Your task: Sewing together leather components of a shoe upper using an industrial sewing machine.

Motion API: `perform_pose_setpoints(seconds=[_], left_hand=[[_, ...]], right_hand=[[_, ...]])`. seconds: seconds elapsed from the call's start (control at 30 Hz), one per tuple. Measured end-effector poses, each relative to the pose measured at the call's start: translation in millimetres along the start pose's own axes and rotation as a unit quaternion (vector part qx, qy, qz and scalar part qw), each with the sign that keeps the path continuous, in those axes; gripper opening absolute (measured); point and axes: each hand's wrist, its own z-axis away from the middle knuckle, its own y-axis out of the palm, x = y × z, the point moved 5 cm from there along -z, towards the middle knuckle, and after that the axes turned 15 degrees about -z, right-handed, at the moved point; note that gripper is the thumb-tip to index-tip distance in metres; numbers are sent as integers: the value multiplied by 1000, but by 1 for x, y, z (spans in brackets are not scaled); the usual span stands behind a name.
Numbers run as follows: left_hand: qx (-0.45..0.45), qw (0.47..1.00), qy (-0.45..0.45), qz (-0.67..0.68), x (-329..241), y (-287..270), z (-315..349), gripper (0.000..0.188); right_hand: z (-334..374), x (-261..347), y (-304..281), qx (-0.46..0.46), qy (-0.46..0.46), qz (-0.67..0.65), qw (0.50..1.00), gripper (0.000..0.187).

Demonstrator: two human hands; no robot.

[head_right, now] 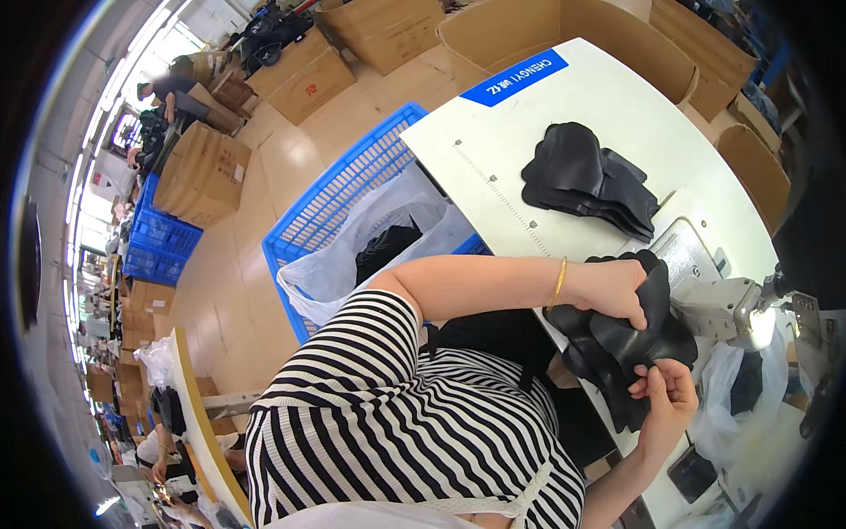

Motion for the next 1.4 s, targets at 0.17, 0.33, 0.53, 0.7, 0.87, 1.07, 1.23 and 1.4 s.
perform_pose_setpoints(seconds=[0.17,0.33,0.53,0.7,0.87,1.07,1.23,1.4], left_hand=[[-13,999,7,40,1,7,0,33],[-107,990,57,-76,-1,17,-3,45],[-121,990,52,-56,-12,16,9,48],[-95,990,69,-77,-8,18,8,43],[-83,993,60,-57,-15,11,17,36],[-152,978,99,-103,-18,22,17,33],[-81,988,80,-102,-15,16,14,30],[-128,973,62,182,-29,6,25,16]], right_hand=[[1,-8,0,-4,-2,-4,1000,8],[-3,-13,-4,-20,14,-2,1000,14],[-10,-14,3,-37,-2,23,999,12],[-13,-15,3,-21,7,62,998,14],[-10,-13,4,-6,12,66,998,15],[-1,-11,-2,-40,5,59,997,13],[0,0,16,-96,30,62,993,12],[45,21,9,-46,-148,42,987,15]])
